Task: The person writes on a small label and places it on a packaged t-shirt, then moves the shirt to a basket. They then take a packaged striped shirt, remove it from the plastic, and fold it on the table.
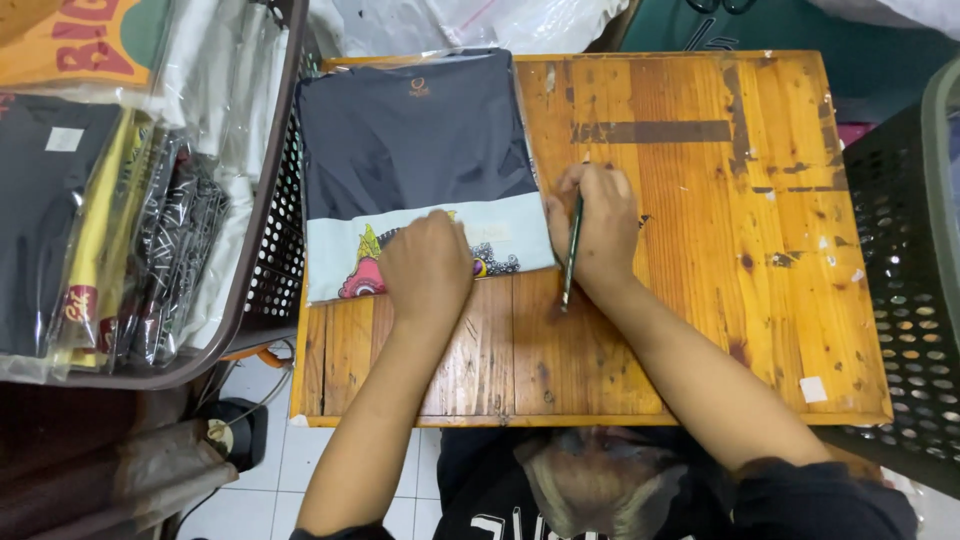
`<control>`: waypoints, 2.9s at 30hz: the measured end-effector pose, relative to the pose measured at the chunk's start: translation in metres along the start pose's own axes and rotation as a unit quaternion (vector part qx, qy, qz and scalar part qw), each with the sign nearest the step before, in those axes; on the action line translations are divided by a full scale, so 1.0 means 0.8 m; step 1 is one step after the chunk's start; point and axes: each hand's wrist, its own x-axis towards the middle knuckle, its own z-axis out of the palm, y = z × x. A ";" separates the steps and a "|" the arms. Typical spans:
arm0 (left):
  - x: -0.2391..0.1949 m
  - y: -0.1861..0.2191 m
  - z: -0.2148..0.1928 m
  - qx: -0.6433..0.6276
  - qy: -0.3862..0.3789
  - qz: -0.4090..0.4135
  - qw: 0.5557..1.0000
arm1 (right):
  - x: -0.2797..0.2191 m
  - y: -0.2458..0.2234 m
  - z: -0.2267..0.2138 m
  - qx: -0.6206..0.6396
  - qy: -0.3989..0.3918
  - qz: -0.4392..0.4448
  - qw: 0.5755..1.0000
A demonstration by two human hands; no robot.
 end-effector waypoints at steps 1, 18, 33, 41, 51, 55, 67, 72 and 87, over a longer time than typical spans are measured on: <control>-0.001 -0.008 0.008 0.001 -0.001 0.002 1.000 | -0.001 -0.009 0.001 0.000 0.001 0.002 1.000; -0.048 -0.108 -0.004 -0.028 -0.048 -0.052 0.997 | -0.032 -0.004 -0.040 -0.106 -0.113 -0.033 0.987; -0.110 -0.085 0.024 -0.756 0.014 -0.288 0.588 | 0.006 0.046 -0.055 0.259 -0.233 0.284 0.893; -0.137 -0.062 -0.021 -0.810 0.092 -0.357 0.456 | 0.001 0.018 -0.068 0.326 -0.291 0.273 0.857; -0.145 -0.079 -0.056 -0.767 0.144 -0.310 0.543 | 0.041 -0.034 -0.058 0.351 -0.297 0.172 0.871; -0.143 -0.108 -0.081 -0.762 0.173 -0.299 0.548 | 0.080 -0.063 -0.023 0.383 -0.309 0.148 0.858; -0.062 -0.298 -0.224 -0.644 0.428 -0.237 0.588 | 0.247 -0.267 0.206 0.415 -0.310 -0.229 0.824; -0.042 -0.412 -0.220 -0.402 0.465 -0.360 0.702 | 0.269 -0.303 0.359 0.278 -0.205 -0.270 0.899; -0.055 -0.392 -0.171 -0.133 0.305 -0.366 0.869 | 0.180 -0.328 0.308 0.232 -0.179 -0.225 0.929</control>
